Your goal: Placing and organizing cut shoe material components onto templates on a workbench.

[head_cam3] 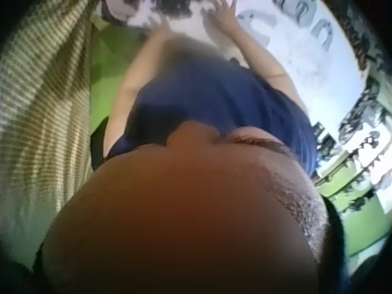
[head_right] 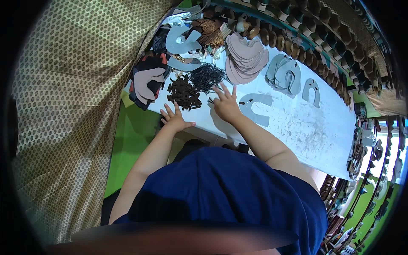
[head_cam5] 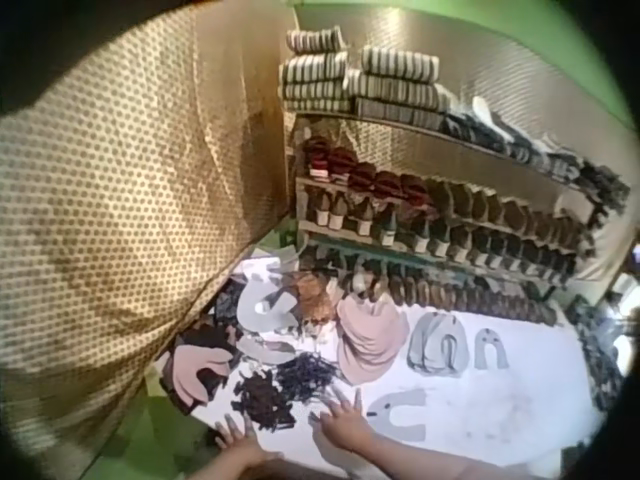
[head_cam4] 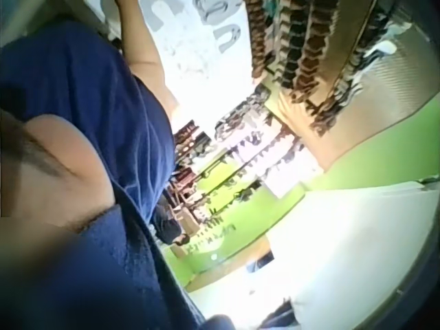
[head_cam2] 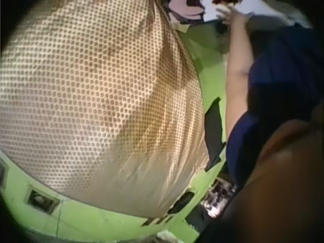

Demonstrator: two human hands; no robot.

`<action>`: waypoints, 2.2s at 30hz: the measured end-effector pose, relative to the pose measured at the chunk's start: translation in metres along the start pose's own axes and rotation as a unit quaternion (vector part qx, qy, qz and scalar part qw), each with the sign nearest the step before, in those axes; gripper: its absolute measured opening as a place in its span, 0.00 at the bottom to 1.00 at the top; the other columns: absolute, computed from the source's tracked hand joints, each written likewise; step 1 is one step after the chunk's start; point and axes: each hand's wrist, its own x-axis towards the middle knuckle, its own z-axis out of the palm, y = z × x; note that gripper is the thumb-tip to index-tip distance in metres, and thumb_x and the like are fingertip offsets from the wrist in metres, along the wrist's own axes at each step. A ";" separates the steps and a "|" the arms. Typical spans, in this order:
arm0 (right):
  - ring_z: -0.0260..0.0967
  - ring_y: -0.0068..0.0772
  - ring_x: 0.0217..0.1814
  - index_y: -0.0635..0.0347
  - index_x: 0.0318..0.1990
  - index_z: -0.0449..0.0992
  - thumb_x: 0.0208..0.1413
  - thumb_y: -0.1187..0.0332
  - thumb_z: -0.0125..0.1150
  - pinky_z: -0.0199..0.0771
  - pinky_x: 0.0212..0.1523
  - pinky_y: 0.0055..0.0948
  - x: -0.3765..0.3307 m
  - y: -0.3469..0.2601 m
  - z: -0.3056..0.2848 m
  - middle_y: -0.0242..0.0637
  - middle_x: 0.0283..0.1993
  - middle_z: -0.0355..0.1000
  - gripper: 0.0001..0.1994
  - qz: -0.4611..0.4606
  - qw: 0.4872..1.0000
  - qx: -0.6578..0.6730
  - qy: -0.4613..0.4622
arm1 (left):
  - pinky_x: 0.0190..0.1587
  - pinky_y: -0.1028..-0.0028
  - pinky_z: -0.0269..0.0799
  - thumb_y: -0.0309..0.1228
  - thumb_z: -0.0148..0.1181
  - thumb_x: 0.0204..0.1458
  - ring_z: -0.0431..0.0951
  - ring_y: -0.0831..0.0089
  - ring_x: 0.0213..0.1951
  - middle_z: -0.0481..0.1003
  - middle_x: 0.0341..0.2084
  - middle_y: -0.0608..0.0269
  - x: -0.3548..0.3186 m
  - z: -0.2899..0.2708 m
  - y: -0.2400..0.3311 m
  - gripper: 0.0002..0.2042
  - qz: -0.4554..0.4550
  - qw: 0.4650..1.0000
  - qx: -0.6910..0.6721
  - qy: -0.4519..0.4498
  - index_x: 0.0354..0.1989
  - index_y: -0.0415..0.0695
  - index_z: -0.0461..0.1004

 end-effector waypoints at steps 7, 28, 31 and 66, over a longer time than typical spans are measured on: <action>0.47 0.47 0.77 0.50 0.37 0.80 0.49 0.64 0.67 0.37 0.69 0.78 -0.039 0.016 0.007 0.32 0.66 0.65 0.08 -0.136 0.991 0.004 0.007 | 0.70 0.39 0.32 0.68 0.71 0.32 0.15 0.36 0.71 0.14 0.72 0.40 0.001 -0.001 0.008 0.73 -0.011 1.000 0.023 0.001 0.73 0.58 0.15; 0.50 0.41 0.76 0.48 0.45 0.80 0.46 0.67 0.64 0.38 0.69 0.76 -0.015 0.048 -0.006 0.30 0.62 0.68 0.15 -0.113 0.994 0.005 -0.009 | 0.70 0.37 0.30 0.67 0.72 0.30 0.19 0.38 0.73 0.20 0.74 0.42 0.000 0.031 -0.008 0.72 0.037 0.988 -0.026 0.145 0.75 0.52 0.23; 0.55 0.40 0.74 0.46 0.46 0.80 0.47 0.66 0.66 0.36 0.71 0.74 -0.031 0.071 -0.022 0.28 0.57 0.73 0.16 -0.067 0.997 -0.002 -0.048 | 0.69 0.37 0.28 0.65 0.72 0.32 0.21 0.38 0.73 0.23 0.74 0.44 -0.004 0.039 -0.014 0.70 0.065 0.976 -0.049 0.200 0.76 0.49 0.26; 0.62 0.32 0.66 0.44 0.42 0.83 0.53 0.65 0.62 0.30 0.71 0.74 -0.127 0.118 -0.016 0.22 0.46 0.75 0.10 0.021 0.996 0.009 0.084 | 0.70 0.39 0.34 0.53 0.55 0.54 0.42 0.49 0.75 0.45 0.75 0.54 -0.019 0.085 0.157 0.39 0.415 0.874 0.141 0.209 0.74 0.56 0.53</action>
